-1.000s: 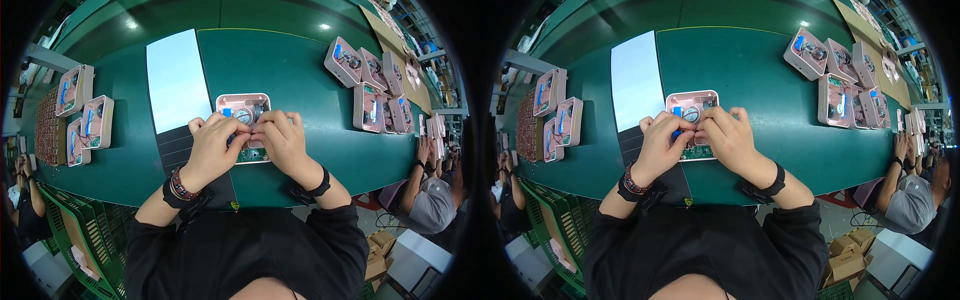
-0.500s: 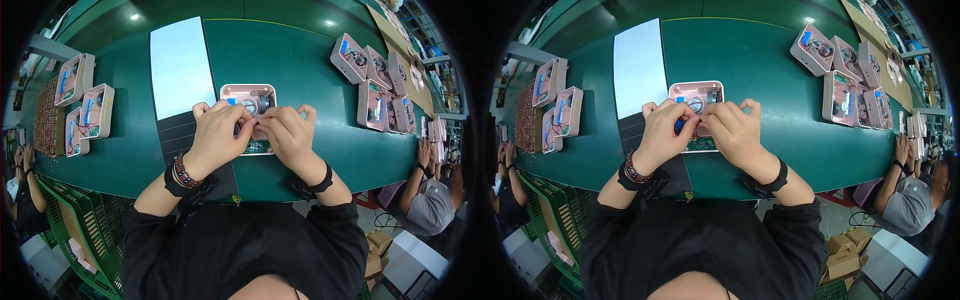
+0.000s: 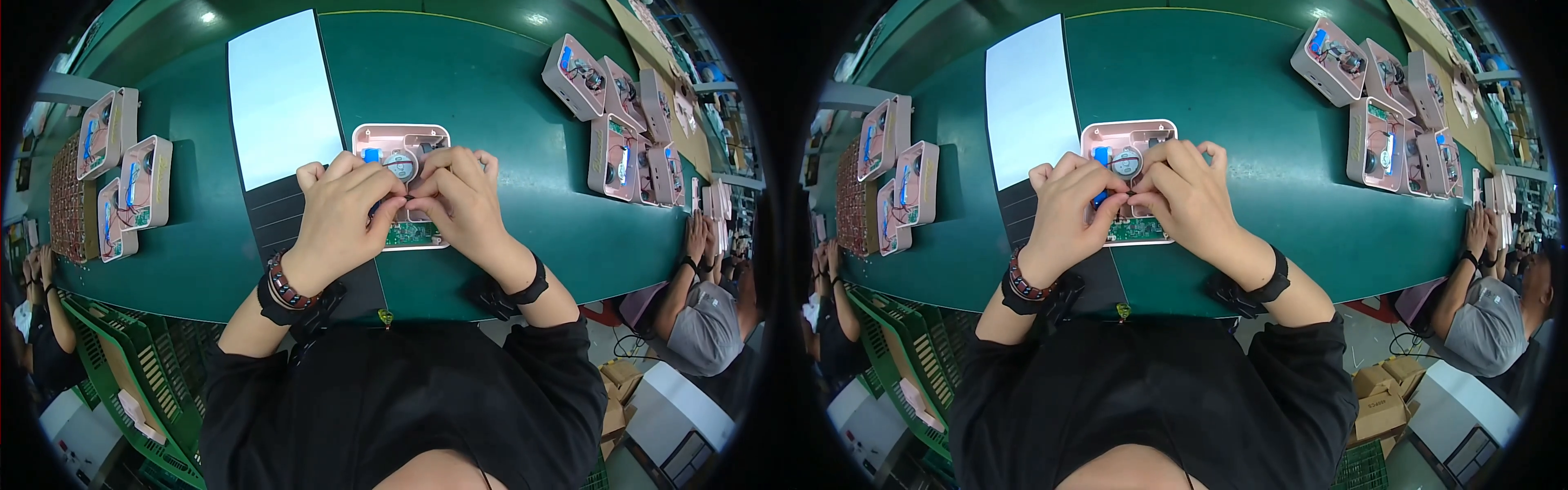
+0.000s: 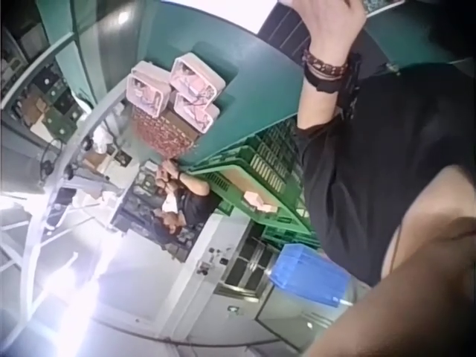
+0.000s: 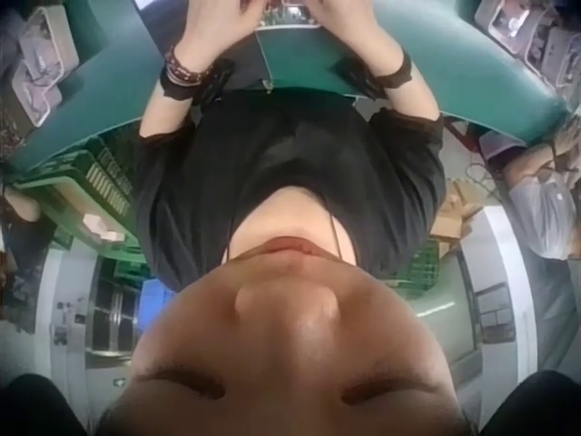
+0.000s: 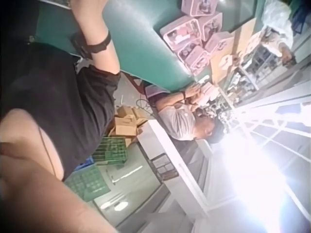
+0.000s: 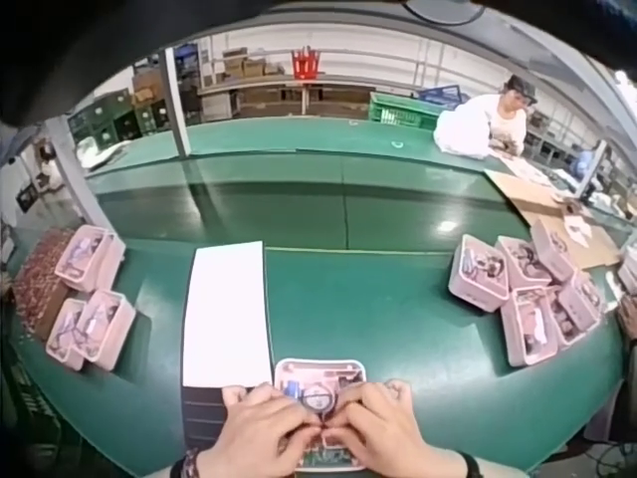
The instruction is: The person picks up a pink plastic housing, places it on the work surface, and connects wires to the internal components by hand. They then move the assembled housing to the side and repeat the process with another housing.
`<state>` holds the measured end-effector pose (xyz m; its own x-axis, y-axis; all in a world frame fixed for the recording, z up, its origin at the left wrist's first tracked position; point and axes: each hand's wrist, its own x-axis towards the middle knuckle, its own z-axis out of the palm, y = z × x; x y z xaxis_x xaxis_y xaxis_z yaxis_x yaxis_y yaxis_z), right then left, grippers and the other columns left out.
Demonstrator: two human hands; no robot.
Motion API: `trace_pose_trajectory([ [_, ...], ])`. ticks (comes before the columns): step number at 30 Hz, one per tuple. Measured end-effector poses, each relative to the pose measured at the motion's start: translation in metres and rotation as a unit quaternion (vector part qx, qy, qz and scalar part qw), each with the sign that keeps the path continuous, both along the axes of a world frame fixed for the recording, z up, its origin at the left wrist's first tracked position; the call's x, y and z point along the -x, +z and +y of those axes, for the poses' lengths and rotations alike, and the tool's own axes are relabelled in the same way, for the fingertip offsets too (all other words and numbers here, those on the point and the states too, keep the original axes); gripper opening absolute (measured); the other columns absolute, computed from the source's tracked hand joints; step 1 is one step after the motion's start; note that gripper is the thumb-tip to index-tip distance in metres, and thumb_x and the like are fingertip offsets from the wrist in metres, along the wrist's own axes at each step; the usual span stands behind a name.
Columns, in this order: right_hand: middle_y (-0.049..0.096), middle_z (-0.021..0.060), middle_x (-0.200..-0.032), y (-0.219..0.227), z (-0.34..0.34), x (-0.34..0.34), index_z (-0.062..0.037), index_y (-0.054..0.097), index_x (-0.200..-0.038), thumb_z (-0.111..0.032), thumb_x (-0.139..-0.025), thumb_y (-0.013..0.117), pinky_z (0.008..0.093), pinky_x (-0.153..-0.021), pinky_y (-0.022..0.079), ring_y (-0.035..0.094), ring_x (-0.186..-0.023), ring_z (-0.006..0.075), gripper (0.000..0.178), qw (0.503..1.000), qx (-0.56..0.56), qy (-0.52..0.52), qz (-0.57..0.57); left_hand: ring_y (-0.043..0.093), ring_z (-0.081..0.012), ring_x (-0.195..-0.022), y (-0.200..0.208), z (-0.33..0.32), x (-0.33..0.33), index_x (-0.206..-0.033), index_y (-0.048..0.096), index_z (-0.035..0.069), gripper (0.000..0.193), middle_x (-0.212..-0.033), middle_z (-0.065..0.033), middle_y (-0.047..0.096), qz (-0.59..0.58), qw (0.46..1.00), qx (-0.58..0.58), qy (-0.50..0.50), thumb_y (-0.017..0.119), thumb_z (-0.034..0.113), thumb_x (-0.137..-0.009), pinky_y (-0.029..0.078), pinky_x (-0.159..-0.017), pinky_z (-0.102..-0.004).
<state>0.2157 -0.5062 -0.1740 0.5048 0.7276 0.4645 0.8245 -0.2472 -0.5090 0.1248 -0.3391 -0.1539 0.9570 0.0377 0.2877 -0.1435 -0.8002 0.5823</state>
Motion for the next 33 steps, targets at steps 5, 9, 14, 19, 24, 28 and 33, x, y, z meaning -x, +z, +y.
trace_pose_trajectory([
  [5,0.053,0.0029,-0.100,0.001,-0.002,0.001,-0.0105,0.061,-0.076,-0.014,-0.066,0.078,0.0369,-0.084,0.031,0.052,-0.096,0.0207,0.020,0.999,-0.001,-0.007,0.039,0.051,-0.0153,-0.078,-0.005,0.000,0.000,-0.077,0.060,0.014,0.006,-0.074,0.0060,0.057,-0.015,1.000,-0.006,0.005,0.066,0.014,-0.078,0.024,-0.073,-0.0365],
  [9,0.051,0.0049,-0.104,0.001,-0.003,-0.001,-0.0108,0.063,-0.078,-0.013,-0.067,0.078,0.0378,-0.087,0.032,0.050,-0.100,0.0235,0.019,0.997,-0.003,0.018,0.073,0.049,-0.0158,-0.078,-0.009,0.004,-0.001,-0.077,0.060,0.014,0.006,-0.074,0.0057,0.055,-0.005,1.000,0.005,-0.023,0.066,0.014,-0.078,0.024,-0.073,-0.0365],
  [14,0.048,0.0064,-0.108,-0.003,-0.005,-0.007,-0.0112,0.064,-0.079,-0.010,-0.067,0.077,0.0384,-0.089,0.031,0.047,-0.105,0.0254,0.018,0.992,0.009,0.063,0.110,0.048,-0.0159,-0.081,-0.010,0.006,-0.002,-0.077,0.059,0.015,0.005,-0.076,0.0054,0.053,0.004,0.999,0.006,-0.050,0.065,0.014,-0.077,0.025,-0.075,-0.0367],
  [19,0.046,0.0070,-0.108,-0.002,-0.005,-0.005,-0.0110,0.063,-0.076,-0.009,-0.067,0.077,0.0389,-0.091,0.031,0.045,-0.107,0.0258,0.016,0.988,0.027,0.046,0.146,0.048,-0.0161,-0.083,-0.009,0.004,-0.001,-0.077,0.059,0.015,0.005,-0.077,0.0049,0.053,0.020,0.999,-0.005,-0.044,0.064,0.013,-0.076,0.026,-0.075,-0.0370],
  [24,0.046,0.0072,-0.106,0.007,-0.001,-0.004,-0.0108,0.062,-0.071,-0.008,-0.066,0.077,0.0380,-0.091,0.032,0.046,-0.104,0.0260,0.016,0.987,0.065,0.010,0.143,0.050,-0.0157,-0.084,-0.003,0.002,-0.004,-0.078,0.060,0.015,0.007,-0.077,0.0049,0.054,0.027,0.996,-0.058,-0.067,0.064,0.010,-0.075,0.027,-0.075,-0.0371],
  [28,0.047,0.0074,-0.103,0.006,0.002,-0.015,-0.0099,0.061,-0.077,-0.009,-0.064,0.078,0.0361,-0.087,0.035,0.047,-0.099,0.0260,0.021,0.989,0.074,0.023,0.123,0.051,-0.0152,-0.084,0.007,-0.002,-0.007,-0.079,0.060,0.015,0.009,-0.077,0.0047,0.055,0.025,0.986,-0.147,-0.069,0.064,0.009,-0.073,0.029,-0.076,-0.0375],
  [33,0.050,0.0073,-0.098,0.015,0.005,-0.021,-0.0076,0.058,-0.098,-0.009,-0.061,0.078,0.0360,-0.081,0.040,0.050,-0.093,0.0259,0.042,0.996,0.077,0.020,0.041,0.052,-0.0155,-0.086,0.011,-0.012,-0.004,-0.083,0.060,0.014,0.013,-0.080,0.0022,0.056,-0.011,0.964,-0.262,-0.035,0.066,0.011,-0.073,0.030,-0.079,-0.0385],
])
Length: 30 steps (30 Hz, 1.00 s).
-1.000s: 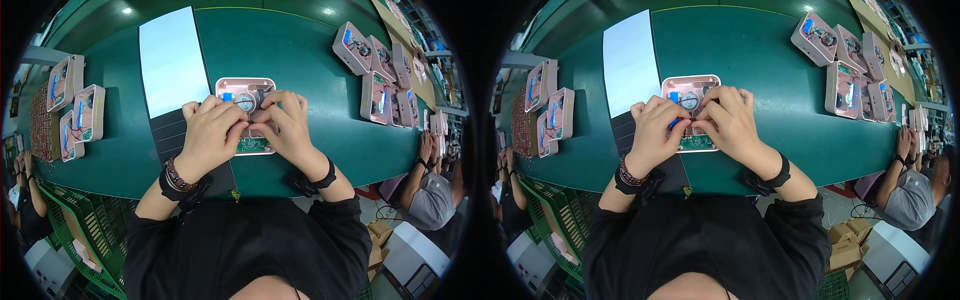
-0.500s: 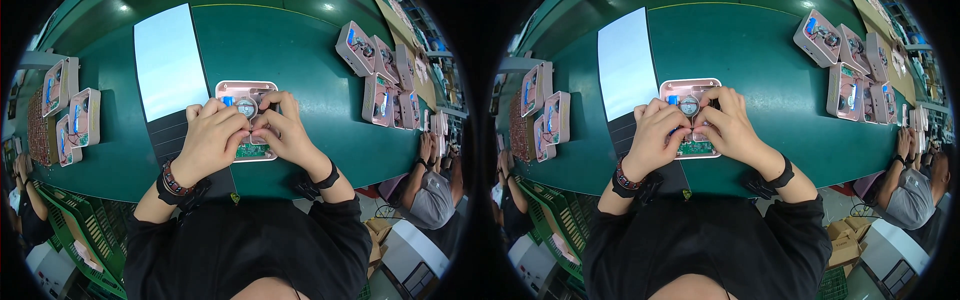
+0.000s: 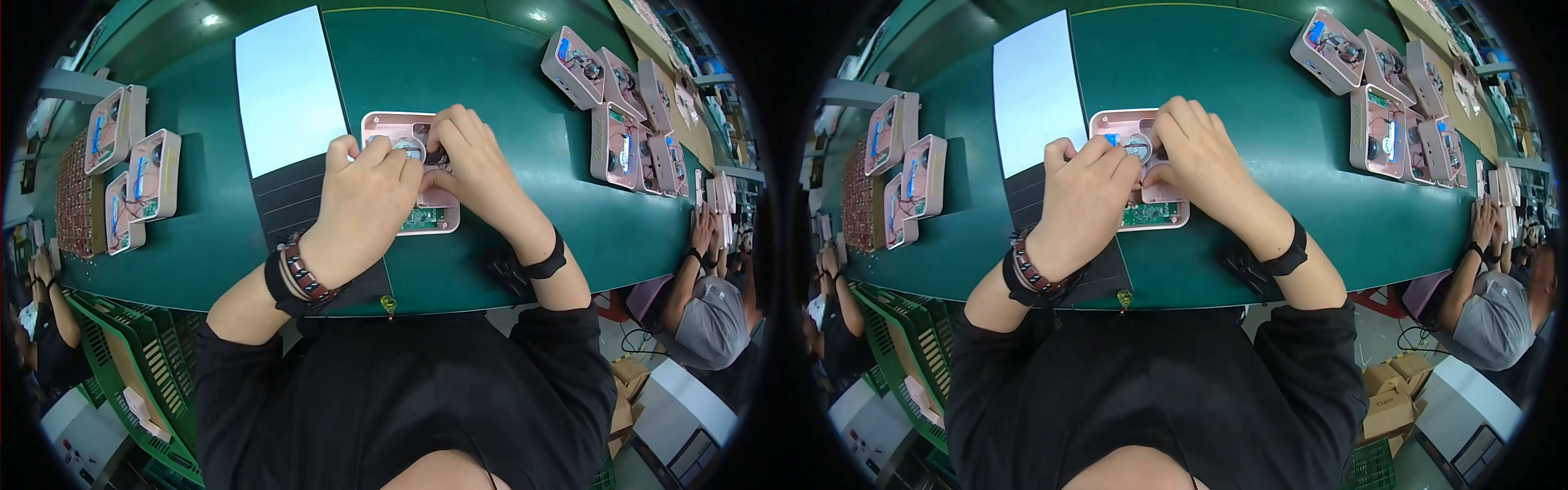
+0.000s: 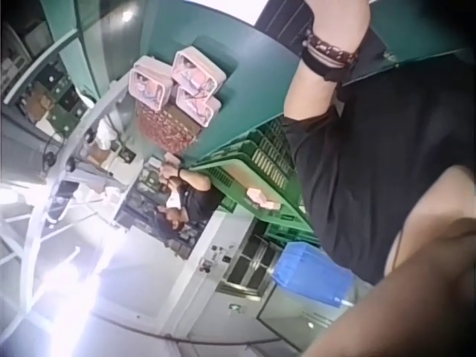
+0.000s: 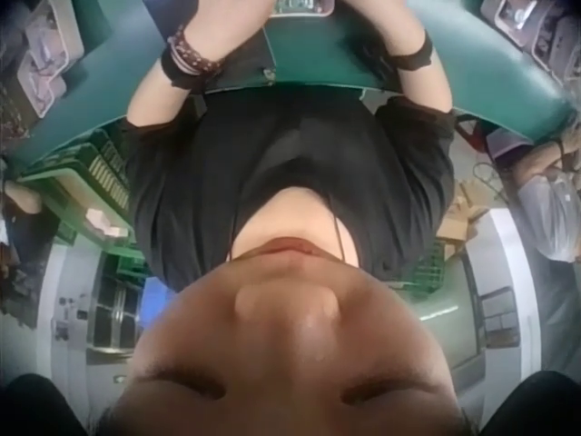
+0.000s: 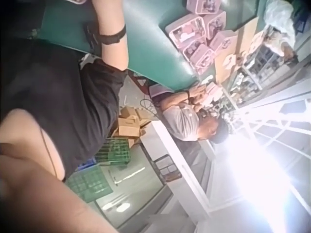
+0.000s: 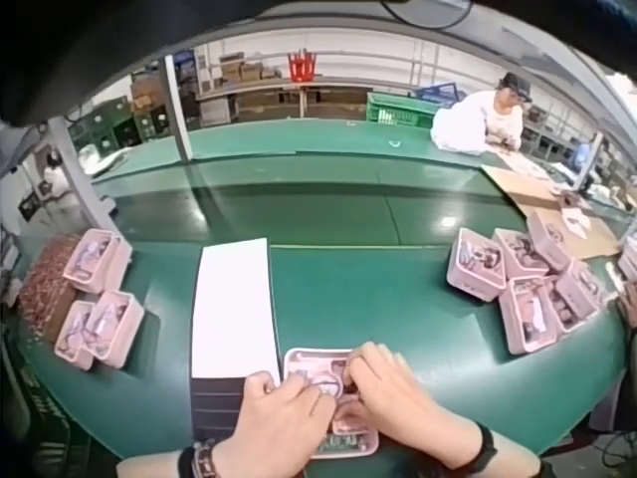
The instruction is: The person picks up a pink plastic housing, places it on the work surface, and connects wires to the internal components by hand. They then move the assembled housing to the side and repeat the process with another housing.
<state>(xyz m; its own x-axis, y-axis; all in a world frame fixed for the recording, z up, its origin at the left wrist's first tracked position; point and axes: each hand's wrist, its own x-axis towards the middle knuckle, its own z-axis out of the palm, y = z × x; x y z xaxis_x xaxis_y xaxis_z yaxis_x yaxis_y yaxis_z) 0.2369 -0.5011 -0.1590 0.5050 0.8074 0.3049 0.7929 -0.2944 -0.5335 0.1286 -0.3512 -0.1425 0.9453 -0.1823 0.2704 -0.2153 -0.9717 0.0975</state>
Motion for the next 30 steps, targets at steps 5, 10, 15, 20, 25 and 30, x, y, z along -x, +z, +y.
trace_pose_trajectory([
  [5,0.052,0.0061,-0.097,0.013,-0.011,0.019,-0.0072,0.053,-0.115,-0.012,-0.062,0.079,0.0381,-0.080,0.040,0.052,-0.093,0.0249,0.059,0.982,0.012,-0.054,-0.182,0.054,-0.0184,-0.091,0.012,0.013,0.008,-0.095,0.060,0.013,0.022,-0.088,-0.0021,0.059,-0.065,0.994,0.068,0.046,0.070,0.018,-0.076,0.030,-0.082,-0.0391],
  [10,0.055,0.0041,-0.091,-0.008,-0.029,0.071,-0.0106,0.050,-0.130,-0.022,-0.070,0.075,0.0373,-0.084,0.041,0.056,-0.089,0.0233,0.066,0.990,0.036,-0.043,-0.132,0.056,-0.0217,-0.097,0.030,0.048,0.006,-0.102,0.060,0.012,0.026,-0.101,-0.0037,0.061,-0.132,0.981,0.115,0.083,0.069,0.019,-0.079,0.031,-0.086,-0.0375],
  [15,0.056,0.0045,-0.090,-0.004,-0.086,0.111,-0.0106,0.050,-0.131,-0.020,-0.071,0.074,0.0382,-0.087,0.042,0.057,-0.090,0.0219,0.066,0.976,0.083,-0.157,-0.123,0.060,-0.0243,-0.092,0.024,0.094,0.014,-0.104,0.060,0.008,0.024,-0.097,-0.0064,0.063,-0.110,0.978,0.138,0.110,0.066,0.016,-0.082,0.037,-0.084,-0.0361],
  [20,0.061,0.0132,-0.093,0.000,-0.176,0.129,-0.0093,0.052,-0.128,-0.005,-0.073,0.070,0.0412,-0.078,0.048,0.061,-0.084,0.0301,0.058,0.891,0.196,-0.407,-0.056,0.062,-0.0224,-0.082,-0.001,0.119,0.037,-0.102,0.058,-0.001,0.020,-0.089,-0.0133,0.064,-0.017,0.955,0.254,0.149,0.061,0.006,-0.084,0.047,-0.075,-0.0314],
  [25,0.060,0.0189,-0.109,-0.018,-0.277,0.056,-0.0103,0.051,-0.130,-0.010,-0.077,0.069,0.0430,-0.085,0.046,0.057,-0.102,0.0354,0.056,0.740,0.299,-0.573,-0.186,0.060,-0.0310,-0.096,0.001,0.119,0.030,-0.102,0.062,0.006,0.025,-0.099,-0.0118,0.065,0.010,0.988,0.140,0.065,0.068,0.016,-0.080,0.044,-0.081,-0.0399],
  [30,0.054,0.0166,-0.118,0.024,-0.179,-0.005,-0.0107,0.053,-0.129,-0.016,-0.069,0.076,0.0438,-0.094,0.041,0.050,-0.111,0.0366,0.065,0.815,0.191,-0.458,-0.298,0.054,-0.0293,-0.111,-0.011,0.133,0.030,-0.111,0.061,0.008,0.042,-0.114,-0.0099,0.062,0.047,0.990,0.099,0.084,0.074,0.026,-0.075,0.040,-0.090,-0.0398],
])
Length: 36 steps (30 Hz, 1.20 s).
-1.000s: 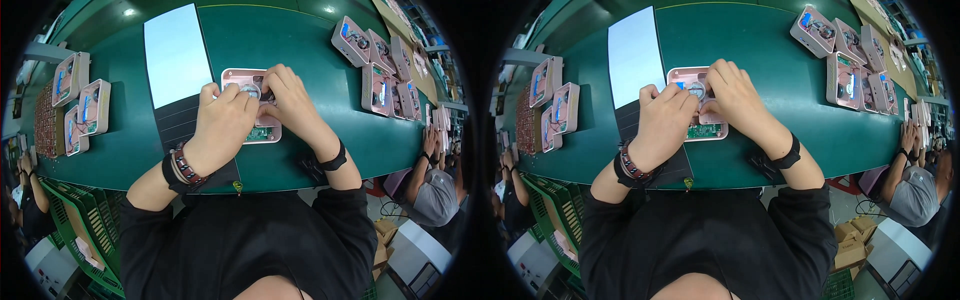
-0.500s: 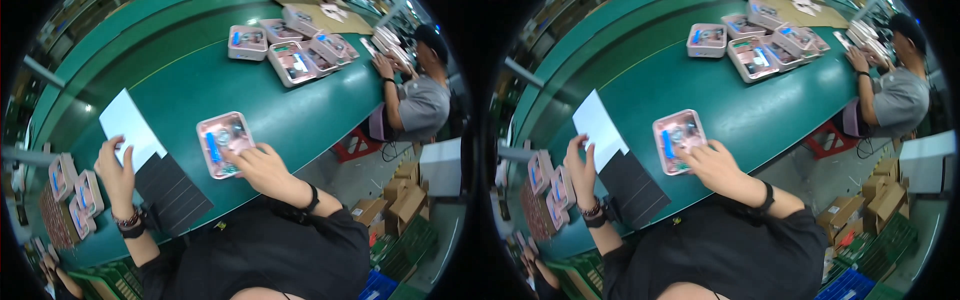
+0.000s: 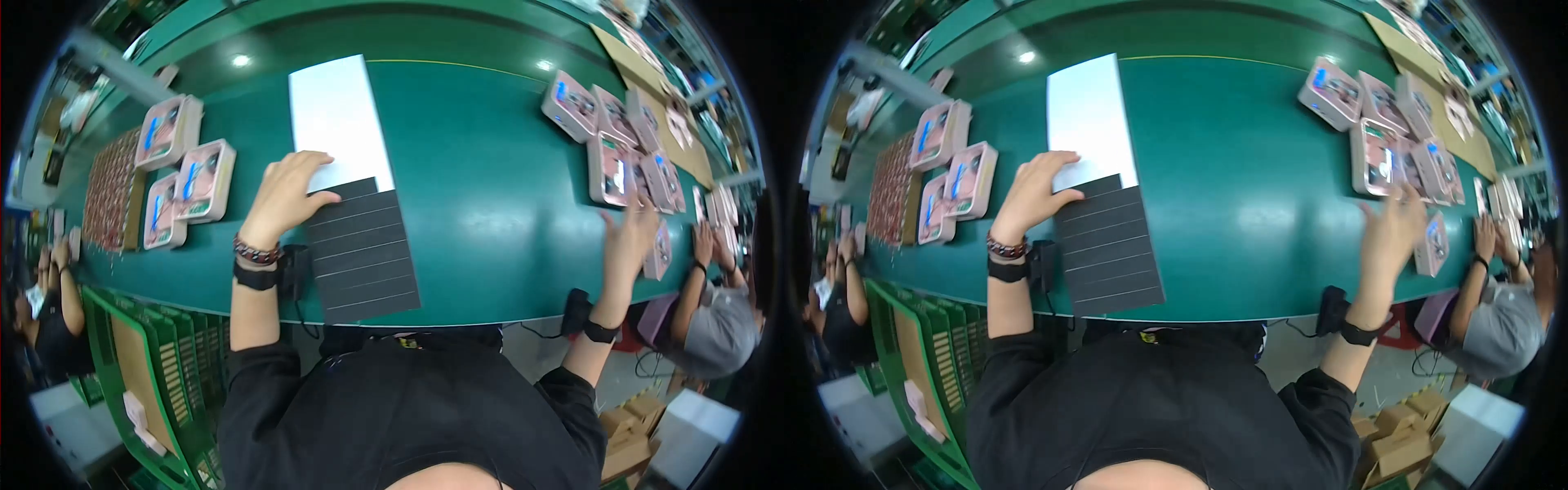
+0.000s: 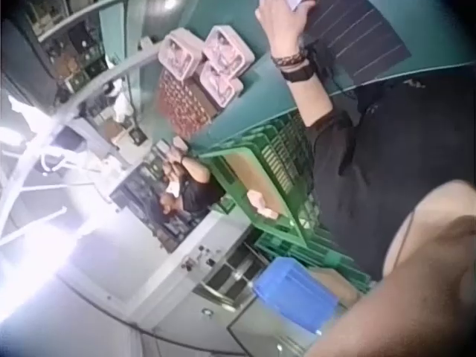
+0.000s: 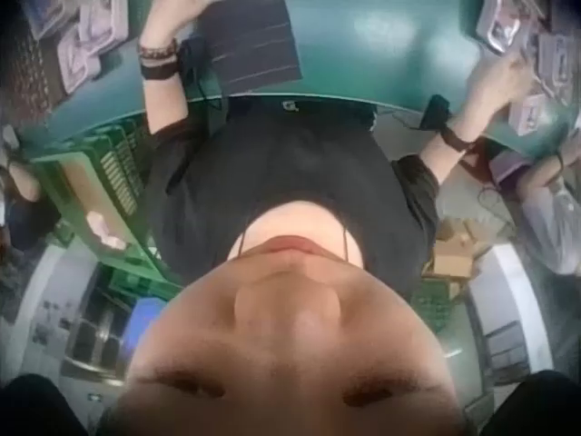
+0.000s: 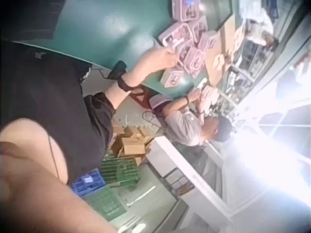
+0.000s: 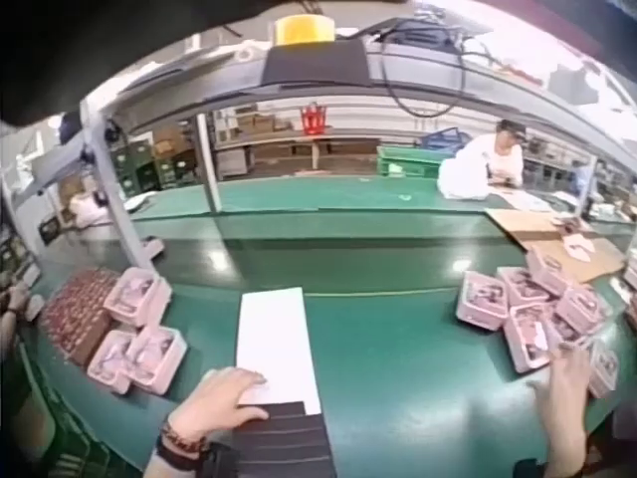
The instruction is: The person picks up a pink plastic housing, places it on the work surface, and connects wires to the internal components by hand. They then move the assembled housing to the side and repeat the process with another housing.
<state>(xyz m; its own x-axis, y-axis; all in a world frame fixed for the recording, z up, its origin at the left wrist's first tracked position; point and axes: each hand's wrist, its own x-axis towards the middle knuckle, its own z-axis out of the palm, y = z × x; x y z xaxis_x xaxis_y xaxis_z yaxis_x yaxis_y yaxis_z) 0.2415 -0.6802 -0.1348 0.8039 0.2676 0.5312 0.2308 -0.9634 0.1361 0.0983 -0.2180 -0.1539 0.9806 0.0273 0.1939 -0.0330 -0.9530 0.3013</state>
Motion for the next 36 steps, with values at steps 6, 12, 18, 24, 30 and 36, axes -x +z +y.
trace_pose_trajectory([
  [6,0.057,0.0104,-0.107,-0.028,0.233,0.048,-0.0064,0.061,-0.109,-0.012,-0.069,0.074,0.0390,-0.084,0.047,0.056,-0.100,0.0285,0.042,0.831,-0.093,0.502,0.220,0.049,-0.0292,-0.120,-0.011,0.004,0.011,-0.119,0.060,0.011,0.054,-0.129,-0.0091,0.056,-0.016,0.992,0.124,-0.017,0.077,0.032,-0.071,0.038,-0.098,-0.0411],
  [12,0.055,0.0084,-0.093,-0.063,0.270,0.049,-0.0045,0.060,-0.093,-0.007,-0.070,0.073,0.0379,-0.077,0.047,0.055,-0.089,0.0287,0.027,0.840,-0.173,0.455,0.238,0.042,-0.0304,-0.126,-0.025,-0.012,0.024,-0.120,0.061,0.019,0.055,-0.134,-0.0082,0.050,0.019,0.994,0.088,-0.067,0.078,0.036,-0.070,0.034,-0.100,-0.0440],
  [18,0.054,0.0088,-0.092,-0.064,0.274,0.031,-0.0041,0.058,-0.089,-0.003,-0.072,0.071,0.0370,-0.072,0.047,0.055,-0.087,0.0291,0.022,0.804,-0.200,0.481,0.287,0.035,-0.0301,-0.129,-0.022,-0.021,0.022,-0.120,0.062,0.026,0.059,-0.135,-0.0058,0.044,0.040,0.997,0.039,-0.047,0.081,0.037,-0.065,0.029,-0.102,-0.0458],
  [24,0.051,0.0095,-0.091,-0.063,0.274,0.030,-0.0037,0.056,-0.088,0.000,-0.073,0.069,0.0347,-0.072,0.046,0.055,-0.084,0.0271,0.020,0.778,-0.242,0.457,0.357,0.033,-0.0305,-0.131,-0.024,-0.020,0.020,-0.122,0.061,0.025,0.060,-0.138,-0.0058,0.041,0.050,0.996,0.048,-0.049,0.079,0.036,-0.066,0.027,-0.105,-0.0452],
  [30,0.052,0.0068,-0.097,-0.063,0.268,0.018,-0.0034,0.056,-0.091,-0.002,-0.080,0.066,0.0316,-0.073,0.044,0.054,-0.087,0.0206,0.016,0.656,-0.360,0.497,0.439,0.032,-0.0310,-0.129,-0.022,-0.022,0.023,-0.122,0.061,0.025,0.060,-0.137,-0.0065,0.041,0.055,0.996,0.054,-0.051,0.079,0.038,-0.065,0.026,-0.104,-0.0448],
  [36,0.052,0.0039,-0.101,-0.036,0.266,-0.027,-0.0049,0.049,-0.118,-0.017,-0.098,0.051,0.0275,-0.075,0.043,0.051,-0.090,0.0135,0.023,0.384,-0.723,0.409,0.404,0.048,-0.0292,-0.117,-0.002,-0.016,0.013,-0.118,0.062,0.022,0.053,-0.126,-0.0085,0.051,0.087,0.995,-0.010,-0.049,0.077,0.038,-0.069,0.039,-0.093,-0.0404],
])
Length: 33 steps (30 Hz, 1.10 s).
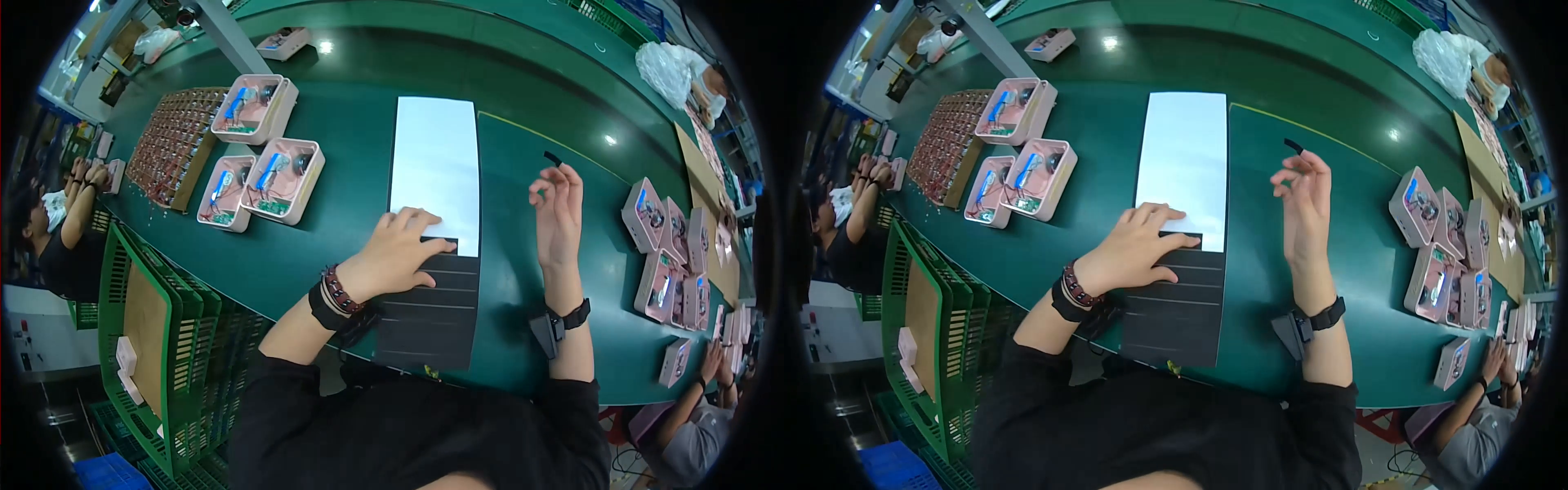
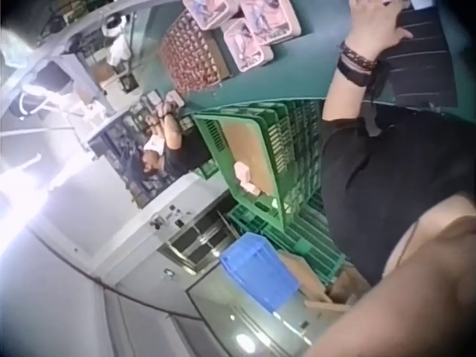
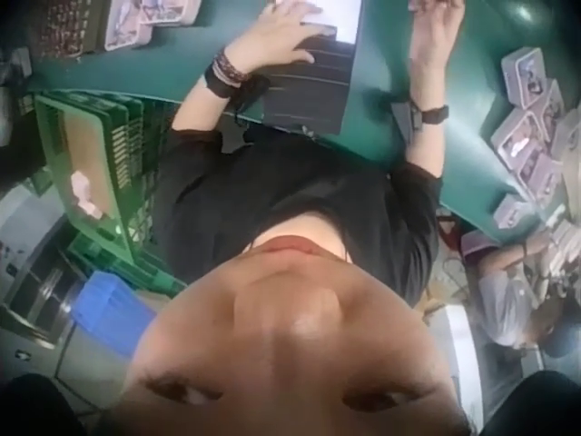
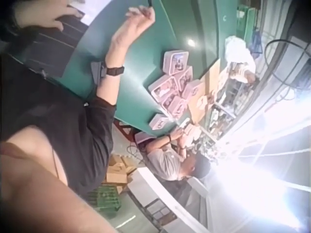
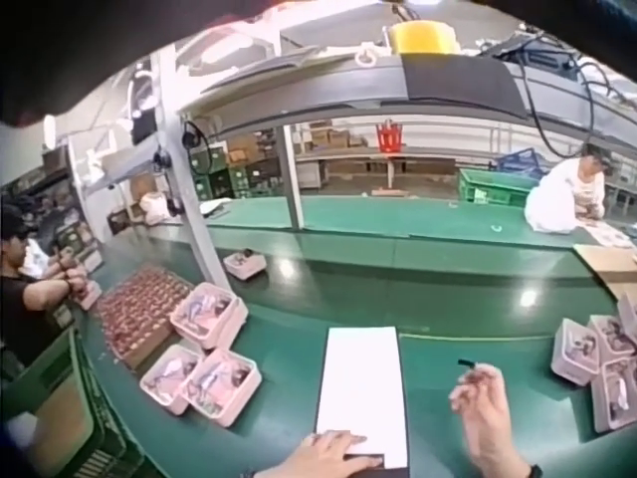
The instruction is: The person picks up a pink plastic housing, places it on the work surface, and connects wires to the internal components by hand. They then move the assembled housing to the side and repeat the process with another housing.
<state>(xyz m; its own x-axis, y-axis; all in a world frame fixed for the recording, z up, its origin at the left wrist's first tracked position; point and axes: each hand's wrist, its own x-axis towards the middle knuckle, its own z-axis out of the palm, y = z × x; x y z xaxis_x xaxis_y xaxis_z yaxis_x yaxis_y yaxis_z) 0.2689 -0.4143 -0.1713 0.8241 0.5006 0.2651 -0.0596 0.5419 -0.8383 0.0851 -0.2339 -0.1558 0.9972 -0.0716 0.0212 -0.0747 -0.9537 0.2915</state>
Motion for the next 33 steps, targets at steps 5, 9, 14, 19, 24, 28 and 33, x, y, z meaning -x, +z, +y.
trace_pose_trajectory([
  [5,0.053,0.0036,-0.098,-0.051,-0.006,-0.027,-0.0055,0.043,-0.129,-0.012,-0.095,0.054,0.0258,-0.075,0.042,0.052,-0.087,0.0127,0.036,0.971,0.217,-0.065,-0.078,0.067,-0.0297,-0.083,0.065,0.046,-0.109,-0.106,0.066,0.015,0.036,-0.088,-0.0120,0.068,-0.004,0.990,-0.133,0.048,0.065,0.040,-0.081,0.052,-0.068,-0.0396],
  [9,0.055,0.0030,-0.095,-0.054,-0.011,-0.036,-0.0037,0.042,-0.131,-0.008,-0.092,0.056,0.0245,-0.075,0.042,0.052,-0.084,0.0119,0.041,0.886,0.344,-0.172,-0.259,0.066,-0.0328,-0.090,0.037,0.167,-0.218,-0.103,0.067,0.011,0.030,-0.101,-0.0137,0.068,-0.147,0.922,-0.211,0.291,0.059,0.034,-0.086,0.053,-0.073,-0.0440],
  [14,0.057,0.0026,-0.089,-0.055,-0.011,-0.039,-0.0040,0.042,-0.131,-0.008,-0.085,0.061,0.0264,-0.076,0.041,0.054,-0.081,0.0127,0.050,0.894,0.347,-0.163,-0.230,0.061,-0.0270,-0.109,-0.017,0.348,-0.225,-0.115,0.062,0.009,0.031,-0.114,-0.0105,0.065,-0.105,0.814,-0.334,0.463,0.047,0.019,-0.090,0.048,-0.090,-0.0407],
  [19,0.057,0.0035,-0.084,-0.043,-0.014,-0.034,-0.0038,0.043,-0.130,-0.008,-0.081,0.065,0.0263,-0.075,0.041,0.055,-0.076,0.0131,0.054,0.855,0.401,-0.142,-0.296,0.060,-0.0265,-0.109,-0.034,0.363,-0.213,-0.112,0.063,0.016,0.028,-0.112,-0.0075,0.066,-0.165,0.804,-0.378,0.427,0.048,0.015,-0.088,0.041,-0.094,-0.0459],
  [24,0.055,0.0049,-0.085,-0.037,-0.010,-0.030,-0.0025,0.040,-0.132,-0.005,-0.084,0.062,0.0240,-0.074,0.041,0.052,-0.074,0.0122,0.052,0.825,0.429,-0.147,-0.339,0.064,-0.0243,-0.100,-0.010,0.313,-0.227,-0.111,0.063,0.021,0.031,-0.106,-0.0071,0.068,-0.186,0.859,-0.347,0.328,0.049,0.011,-0.085,0.041,-0.086,-0.0430],
  [28,0.054,0.0050,-0.087,-0.048,-0.009,-0.040,-0.0028,0.038,-0.133,-0.004,-0.088,0.059,0.0242,-0.075,0.041,0.051,-0.075,0.0120,0.049,0.928,0.284,-0.140,-0.195,0.061,-0.0242,-0.100,0.015,0.156,-0.240,-0.119,0.059,0.023,0.045,-0.104,-0.0055,0.066,-0.274,0.894,-0.295,0.197,0.061,0.008,-0.076,0.037,-0.095,-0.0450],
  [33,0.053,0.0056,-0.091,-0.025,-0.034,-0.026,-0.0037,0.036,-0.134,-0.003,-0.090,0.056,0.0263,-0.077,0.041,0.050,-0.085,0.0125,0.049,0.919,0.113,-0.288,-0.244,0.060,-0.0230,-0.084,0.028,-0.032,-0.158,-0.095,0.061,0.016,0.024,-0.084,-0.0048,0.060,-0.257,0.953,-0.159,-0.019,0.060,0.007,-0.073,0.037,-0.085,-0.0427],
])
